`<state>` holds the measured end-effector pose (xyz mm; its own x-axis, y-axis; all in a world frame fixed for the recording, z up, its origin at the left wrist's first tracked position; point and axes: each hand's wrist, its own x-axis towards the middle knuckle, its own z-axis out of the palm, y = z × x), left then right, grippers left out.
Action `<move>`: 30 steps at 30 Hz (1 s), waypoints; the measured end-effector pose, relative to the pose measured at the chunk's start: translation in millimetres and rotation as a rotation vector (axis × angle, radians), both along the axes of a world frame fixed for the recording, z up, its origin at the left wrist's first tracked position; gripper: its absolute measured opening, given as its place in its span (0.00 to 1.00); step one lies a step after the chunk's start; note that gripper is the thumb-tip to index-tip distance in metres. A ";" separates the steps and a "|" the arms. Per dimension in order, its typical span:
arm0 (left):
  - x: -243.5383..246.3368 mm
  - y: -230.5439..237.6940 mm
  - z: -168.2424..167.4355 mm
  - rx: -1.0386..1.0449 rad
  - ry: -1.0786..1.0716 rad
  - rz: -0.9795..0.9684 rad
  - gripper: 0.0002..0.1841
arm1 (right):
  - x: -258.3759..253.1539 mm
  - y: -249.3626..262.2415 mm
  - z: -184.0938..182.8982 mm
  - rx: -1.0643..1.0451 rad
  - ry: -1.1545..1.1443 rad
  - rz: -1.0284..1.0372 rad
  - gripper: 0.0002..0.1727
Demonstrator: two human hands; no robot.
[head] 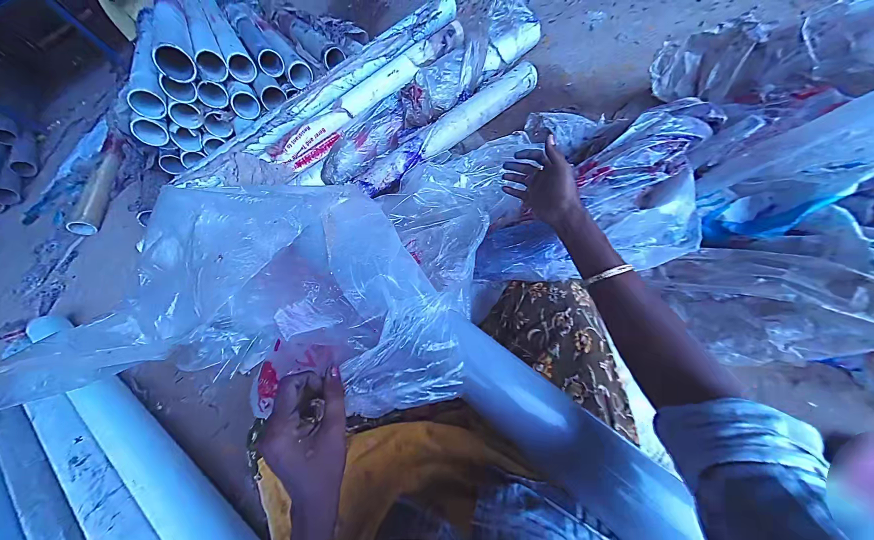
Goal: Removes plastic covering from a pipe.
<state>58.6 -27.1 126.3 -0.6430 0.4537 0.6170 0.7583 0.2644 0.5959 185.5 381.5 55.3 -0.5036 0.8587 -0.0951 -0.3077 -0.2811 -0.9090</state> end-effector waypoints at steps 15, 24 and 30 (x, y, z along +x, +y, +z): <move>65.8 108.1 -36.2 -0.464 0.226 -0.088 0.32 | -19.5 -142.9 -36.5 0.453 -0.104 0.391 0.15; 65.2 98.7 -17.5 -0.702 0.299 -0.067 0.25 | -47.7 -166.2 -19.1 0.508 -0.311 0.247 0.13; 58.8 109.8 22.8 -1.227 0.252 -0.094 0.45 | -51.1 -163.9 -10.1 0.586 -0.449 0.315 0.16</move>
<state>117.4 82.7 149.0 -0.5031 0.8525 -0.1420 0.8610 0.4801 -0.1681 134.3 217.5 45.2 -0.7512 0.6557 0.0758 0.1371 0.2673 -0.9538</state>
